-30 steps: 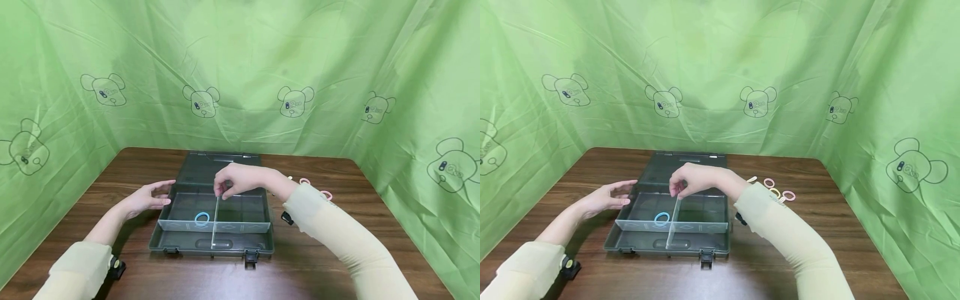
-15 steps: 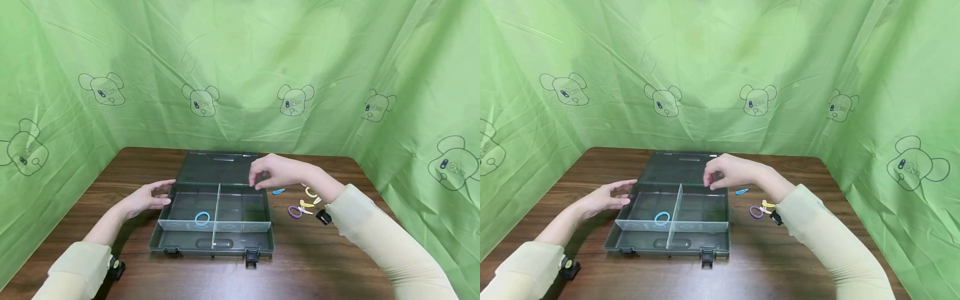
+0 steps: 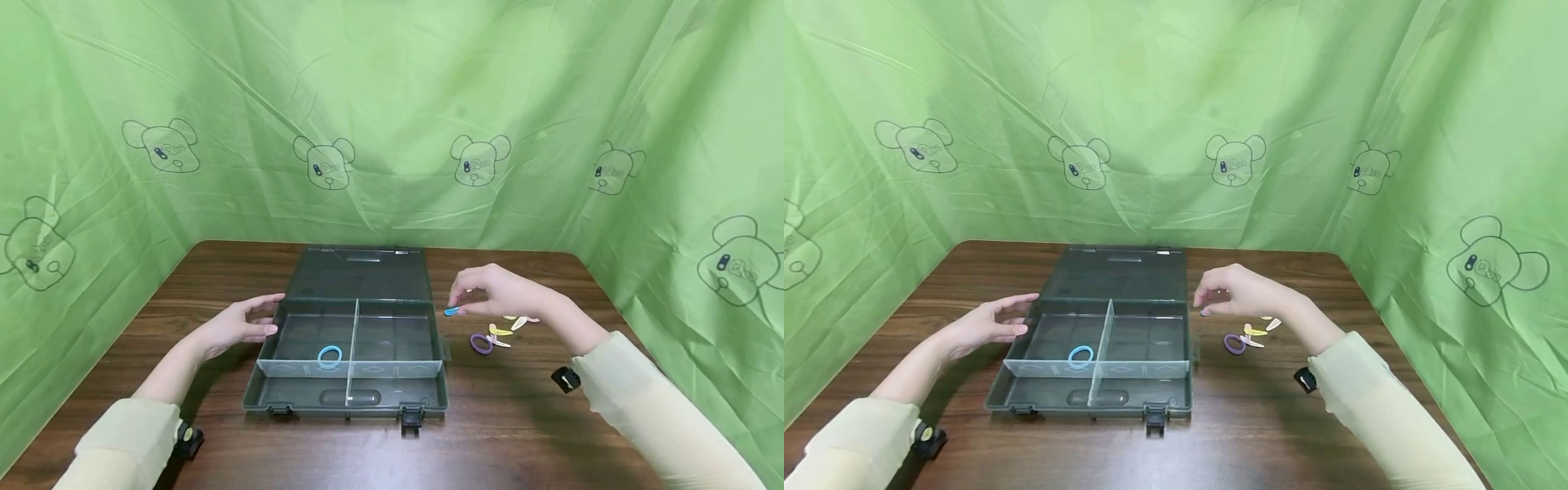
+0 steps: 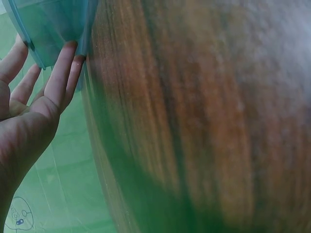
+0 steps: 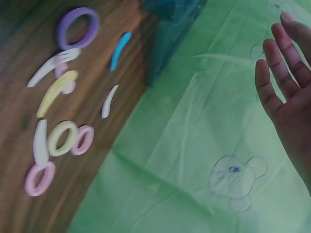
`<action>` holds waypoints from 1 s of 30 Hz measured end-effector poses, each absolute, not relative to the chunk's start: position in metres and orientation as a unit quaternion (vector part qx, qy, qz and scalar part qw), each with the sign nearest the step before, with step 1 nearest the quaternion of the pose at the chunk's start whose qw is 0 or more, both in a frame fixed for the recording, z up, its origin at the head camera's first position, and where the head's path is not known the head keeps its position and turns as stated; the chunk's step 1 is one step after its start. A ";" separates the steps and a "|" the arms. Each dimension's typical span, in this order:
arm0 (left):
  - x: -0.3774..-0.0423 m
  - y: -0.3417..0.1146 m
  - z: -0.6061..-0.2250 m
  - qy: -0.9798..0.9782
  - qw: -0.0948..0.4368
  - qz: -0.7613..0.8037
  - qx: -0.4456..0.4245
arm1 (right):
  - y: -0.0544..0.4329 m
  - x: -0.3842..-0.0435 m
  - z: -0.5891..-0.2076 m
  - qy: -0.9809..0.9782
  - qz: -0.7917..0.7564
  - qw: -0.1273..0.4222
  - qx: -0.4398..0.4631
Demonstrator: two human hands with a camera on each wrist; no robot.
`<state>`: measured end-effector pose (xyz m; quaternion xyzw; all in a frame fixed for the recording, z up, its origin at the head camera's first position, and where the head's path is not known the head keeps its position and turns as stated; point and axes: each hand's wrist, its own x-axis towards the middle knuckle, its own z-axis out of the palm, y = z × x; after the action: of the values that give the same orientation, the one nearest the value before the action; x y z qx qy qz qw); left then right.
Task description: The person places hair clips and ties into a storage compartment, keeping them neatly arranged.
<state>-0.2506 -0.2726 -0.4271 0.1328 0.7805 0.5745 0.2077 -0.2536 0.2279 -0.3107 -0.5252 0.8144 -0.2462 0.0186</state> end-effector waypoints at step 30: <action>-0.253 -0.274 -0.432 0.780 0.208 0.576 0.129 | 0.281 -0.271 -0.414 0.873 -0.176 0.005 -0.455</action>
<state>-0.2535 -0.2741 -0.4317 0.1287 0.7799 0.5760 0.2083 -0.2707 0.2806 -0.4140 -0.4554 0.8728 -0.1757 0.0054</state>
